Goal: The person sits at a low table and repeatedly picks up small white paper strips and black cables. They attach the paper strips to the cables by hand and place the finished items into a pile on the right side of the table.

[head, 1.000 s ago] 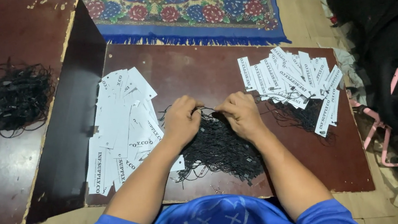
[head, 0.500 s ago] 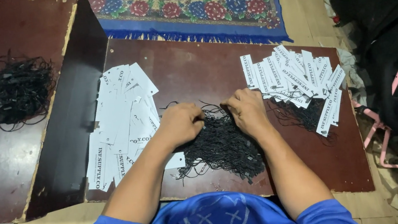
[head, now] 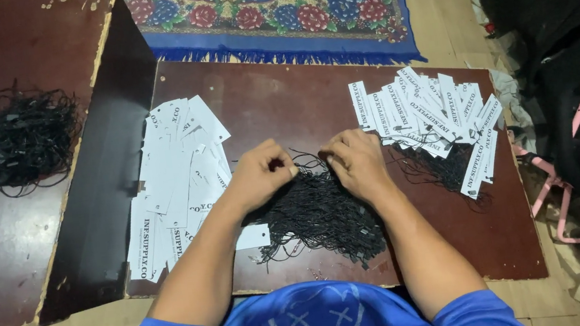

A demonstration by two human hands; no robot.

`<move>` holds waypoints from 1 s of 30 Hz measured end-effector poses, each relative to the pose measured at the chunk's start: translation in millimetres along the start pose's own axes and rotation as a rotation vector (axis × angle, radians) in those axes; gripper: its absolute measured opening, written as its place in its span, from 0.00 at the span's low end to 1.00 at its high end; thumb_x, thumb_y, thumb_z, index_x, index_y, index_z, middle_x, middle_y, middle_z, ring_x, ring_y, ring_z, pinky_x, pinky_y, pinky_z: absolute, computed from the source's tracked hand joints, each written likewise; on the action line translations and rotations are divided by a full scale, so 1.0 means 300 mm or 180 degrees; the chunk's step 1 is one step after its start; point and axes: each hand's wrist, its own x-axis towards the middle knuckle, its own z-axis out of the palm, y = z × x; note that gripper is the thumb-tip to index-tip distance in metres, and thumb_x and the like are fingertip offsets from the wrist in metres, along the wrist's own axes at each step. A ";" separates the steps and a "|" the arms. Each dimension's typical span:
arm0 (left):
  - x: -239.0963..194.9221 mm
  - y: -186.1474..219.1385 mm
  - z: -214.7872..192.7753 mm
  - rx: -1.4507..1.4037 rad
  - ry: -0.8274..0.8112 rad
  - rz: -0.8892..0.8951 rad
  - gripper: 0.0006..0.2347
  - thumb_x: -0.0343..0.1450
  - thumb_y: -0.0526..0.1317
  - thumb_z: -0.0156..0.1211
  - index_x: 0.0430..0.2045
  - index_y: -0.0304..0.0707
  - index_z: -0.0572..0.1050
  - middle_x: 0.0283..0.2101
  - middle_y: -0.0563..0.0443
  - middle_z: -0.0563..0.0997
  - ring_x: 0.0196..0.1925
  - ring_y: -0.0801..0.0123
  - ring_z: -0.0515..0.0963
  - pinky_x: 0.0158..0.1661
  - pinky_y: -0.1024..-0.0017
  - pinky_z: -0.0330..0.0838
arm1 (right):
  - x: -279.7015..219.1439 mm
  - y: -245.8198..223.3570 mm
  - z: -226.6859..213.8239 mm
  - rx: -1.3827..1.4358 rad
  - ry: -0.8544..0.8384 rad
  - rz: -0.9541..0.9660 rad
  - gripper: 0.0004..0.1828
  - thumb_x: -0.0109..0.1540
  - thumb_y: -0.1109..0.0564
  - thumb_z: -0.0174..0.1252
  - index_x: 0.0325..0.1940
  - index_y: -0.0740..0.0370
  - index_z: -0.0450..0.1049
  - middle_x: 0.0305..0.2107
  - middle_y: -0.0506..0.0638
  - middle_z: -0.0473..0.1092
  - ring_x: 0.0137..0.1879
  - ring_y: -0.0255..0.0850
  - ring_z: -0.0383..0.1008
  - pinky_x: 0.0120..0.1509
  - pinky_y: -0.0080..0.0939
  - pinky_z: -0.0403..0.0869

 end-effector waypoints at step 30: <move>0.035 -0.091 0.049 0.1194 0.0527 0.0398 0.03 0.68 0.40 0.66 0.31 0.46 0.84 0.28 0.49 0.81 0.38 0.53 0.82 0.41 0.62 0.75 | -0.004 -0.024 -0.017 0.1263 0.0439 0.0693 0.03 0.65 0.59 0.61 0.37 0.59 0.78 0.26 0.54 0.75 0.37 0.54 0.77 0.44 0.51 0.74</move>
